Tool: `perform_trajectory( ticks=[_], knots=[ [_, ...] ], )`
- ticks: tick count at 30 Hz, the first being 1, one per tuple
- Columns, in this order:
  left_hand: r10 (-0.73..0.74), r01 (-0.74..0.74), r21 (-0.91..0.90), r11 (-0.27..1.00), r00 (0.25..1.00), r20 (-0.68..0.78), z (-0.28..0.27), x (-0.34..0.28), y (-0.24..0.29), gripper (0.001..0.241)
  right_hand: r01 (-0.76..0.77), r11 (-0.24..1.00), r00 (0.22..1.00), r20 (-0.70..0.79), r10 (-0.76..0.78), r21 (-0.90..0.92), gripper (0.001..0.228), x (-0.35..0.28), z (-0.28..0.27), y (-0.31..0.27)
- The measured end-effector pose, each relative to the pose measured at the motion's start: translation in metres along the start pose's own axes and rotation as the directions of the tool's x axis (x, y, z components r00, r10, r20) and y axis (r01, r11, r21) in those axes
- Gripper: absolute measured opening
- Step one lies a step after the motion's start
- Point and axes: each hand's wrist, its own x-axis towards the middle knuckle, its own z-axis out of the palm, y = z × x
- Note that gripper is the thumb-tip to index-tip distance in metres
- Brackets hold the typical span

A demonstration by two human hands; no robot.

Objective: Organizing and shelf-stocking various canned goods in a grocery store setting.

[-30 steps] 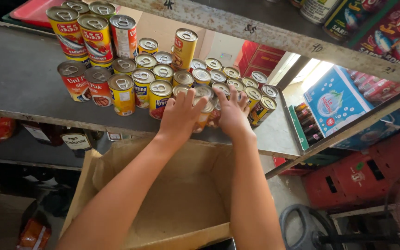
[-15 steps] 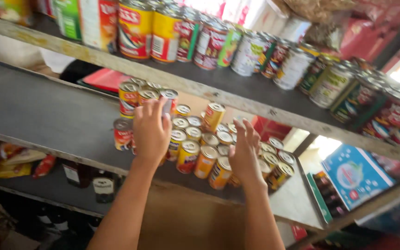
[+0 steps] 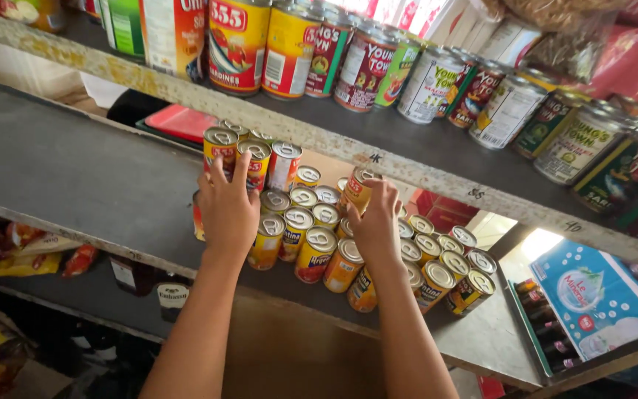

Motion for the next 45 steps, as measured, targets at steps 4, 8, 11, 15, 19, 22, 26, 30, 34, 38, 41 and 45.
perform_trajectory(
  ticks=[4,8,11,15,19,22,26,30,34,38,41,45],
  knots=[
    [0.059,-0.069,-0.135,0.988,0.995,-0.078,-0.011,0.0,0.013,0.048,-0.039,0.997,0.996,-0.083,0.045,0.073,0.042,-0.006,0.003,-0.003],
    [0.027,-0.034,-0.27,0.962,0.999,-0.029,-0.004,-0.011,0.011,0.042,-0.01,0.991,0.981,-0.193,0.036,0.133,0.036,-0.015,0.008,0.004],
    [0.106,-0.154,-0.293,0.944,0.979,-0.172,-0.005,-0.021,0.007,0.04,0.149,0.978,0.932,-0.352,-0.09,0.146,0.036,-0.029,-0.01,-0.007],
    [0.125,-0.278,-0.34,0.899,0.904,-0.41,-0.026,-0.014,0.026,0.042,0.336,0.935,0.81,-0.542,-0.226,0.112,0.037,-0.048,-0.046,-0.033],
    [0.049,-0.264,-0.511,0.818,0.918,-0.395,-0.033,-0.021,0.05,0.051,0.362,0.904,0.796,-0.579,-0.173,0.227,0.038,-0.073,-0.041,-0.024],
    [0.136,-0.316,-0.644,0.697,0.94,-0.314,-0.036,-0.031,0.064,0.054,0.376,0.866,0.819,-0.556,-0.144,0.33,0.04,-0.087,-0.043,-0.03],
    [0.331,-0.292,-0.607,0.739,0.942,-0.051,-0.049,-0.036,0.086,0.053,0.236,0.946,0.891,-0.438,-0.12,0.221,0.046,-0.098,-0.05,-0.041],
    [0.337,-0.202,-0.604,0.771,0.934,0.117,-0.039,-0.047,0.083,0.05,0.189,0.98,0.923,-0.352,-0.153,0.068,0.046,-0.111,-0.046,-0.037],
    [0.363,-0.176,-0.603,0.778,0.91,0.203,-0.033,-0.054,0.075,0.051,0.149,0.988,0.951,-0.279,-0.135,0.029,0.048,-0.12,-0.043,-0.029],
    [0.42,-0.124,-0.602,0.789,0.823,0.382,-0.041,-0.047,0.069,0.053,0.197,0.98,0.97,-0.143,-0.196,-0.006,0.047,-0.122,-0.045,-0.024],
    [0.402,-0.057,-0.553,0.831,0.75,0.526,-0.045,-0.047,0.068,0.048,0.244,0.97,0.968,-0.057,-0.244,-0.01,0.045,-0.119,-0.053,-0.024],
    [0.429,-0.104,-0.505,0.857,0.687,0.586,-0.031,-0.069,0.057,0.039,0.253,0.967,0.965,0.086,-0.25,-0.036,0.045,-0.118,-0.061,-0.026]
  ],
)
